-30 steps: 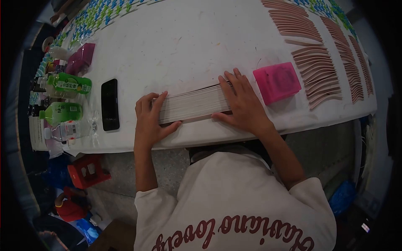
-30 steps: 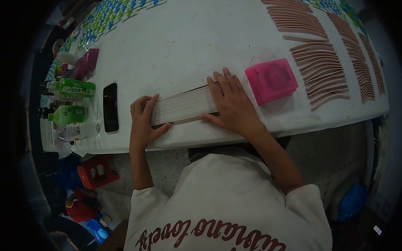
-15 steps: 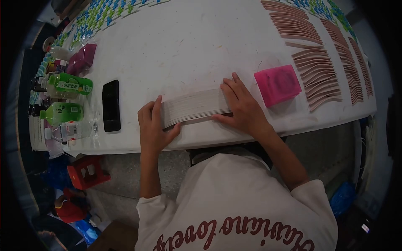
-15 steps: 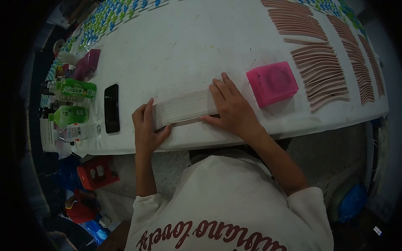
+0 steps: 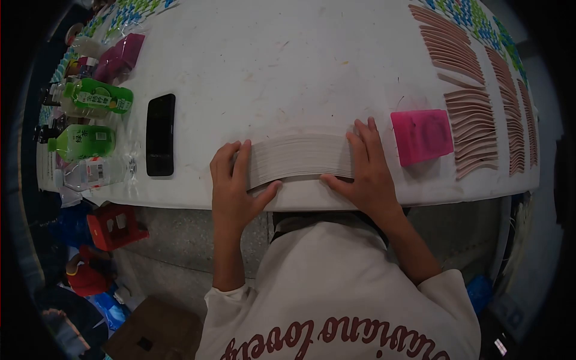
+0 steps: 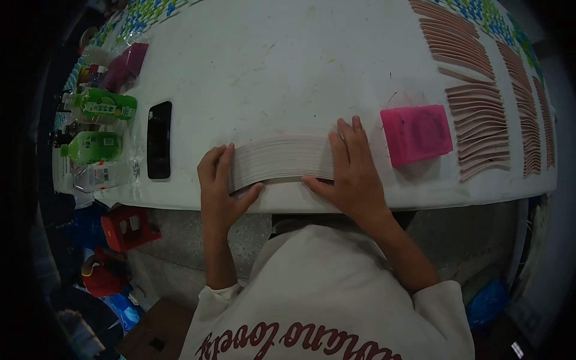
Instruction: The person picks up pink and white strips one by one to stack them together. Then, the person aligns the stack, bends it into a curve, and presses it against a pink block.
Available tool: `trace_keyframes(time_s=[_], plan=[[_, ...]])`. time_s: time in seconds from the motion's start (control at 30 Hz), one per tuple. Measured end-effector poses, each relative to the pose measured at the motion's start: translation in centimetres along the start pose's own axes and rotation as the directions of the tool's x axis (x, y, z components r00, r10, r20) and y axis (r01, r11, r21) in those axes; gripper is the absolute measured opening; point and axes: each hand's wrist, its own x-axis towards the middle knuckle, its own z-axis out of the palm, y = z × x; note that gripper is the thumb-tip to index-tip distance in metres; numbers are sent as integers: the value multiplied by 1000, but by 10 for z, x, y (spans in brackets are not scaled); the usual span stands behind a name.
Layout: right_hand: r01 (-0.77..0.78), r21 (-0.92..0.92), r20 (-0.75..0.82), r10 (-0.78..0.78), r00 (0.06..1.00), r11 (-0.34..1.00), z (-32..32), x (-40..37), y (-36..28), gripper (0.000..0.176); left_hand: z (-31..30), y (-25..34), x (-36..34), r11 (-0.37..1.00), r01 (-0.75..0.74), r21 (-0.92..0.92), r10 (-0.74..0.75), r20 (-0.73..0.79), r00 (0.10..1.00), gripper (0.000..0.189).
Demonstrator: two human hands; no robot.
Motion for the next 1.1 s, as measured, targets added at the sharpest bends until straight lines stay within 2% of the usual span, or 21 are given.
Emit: trace_keyframes(time_s=[0.07, 0.13, 0.2, 0.33, 0.43, 0.5, 0.6, 0.77, 0.87, 0.93, 0.97, 1.0, 1.03, 1.07, 1.1], plan=[[-8, -23, -3, 8, 1000, 1000, 6, 4, 0, 88, 4, 3, 4, 1000, 22, 2, -22, -22, 1000, 84], [-11, -44, -10, 10, 1000, 999, 10, 11, 2, 88, 9, 6, 8, 993, 110, 32, -108, -55, 993, 83], [-2, -35, -58, 0, 998, 999, 14, 22, 6, 84, 14, 5, 13, 993, 107, 46, -102, -94, 990, 82], [5, -52, -53, -8, 999, 999, 12, 27, 7, 80, 20, 5, 20, 989, 132, 72, -120, -151, 981, 79], [39, -68, -30, -41, 999, 997, 6, 27, 13, 79, 19, 5, 19, 987, 141, 77, -128, -149, 980, 81], [39, -1, 7, -39, 999, 999, 2, 28, 21, 78, 16, 5, 20, 987, 129, 95, -114, -148, 982, 81], [93, -93, -8, -94, 996, 991, -1, 29, 21, 79, 15, 3, 21, 985, 120, 121, -104, -127, 986, 82], [89, -79, -46, -93, 995, 993, 4, 28, 21, 80, 13, 4, 23, 985, 111, 133, -95, -120, 988, 81], [100, -99, -38, -104, 994, 990, -2, 29, 21, 80, 4, 6, 28, 984, 97, 153, -88, -64, 994, 80], [113, -99, -21, -116, 993, 989, -13, 33, 20, 79, -11, 11, 38, 954, 5, 299, -25, 65, 998, 81], [134, -115, 81, -125, 989, 984, -22, 37, 19, 76, -17, 11, 44, 954, 5, 301, -24, 61, 998, 81], [157, -129, 183, -132, 974, 979, -28, 41, 17, 73, -22, 11, 52, 943, -88, 320, 61, 94, 994, 80], [159, -130, 178, -135, 975, 979, -32, 44, 17, 73, -26, 12, 60, 924, -181, 336, 146, 128, 981, 78], [193, -132, 224, -160, 961, 972, -35, 47, 16, 69, -28, 14, 69, 923, -183, 338, 149, 124, 981, 78], [225, -134, 269, -183, 946, 965, -37, 49, 16, 65, -29, 17, 79, 957, -198, 211, 135, 277, 951, 76]])
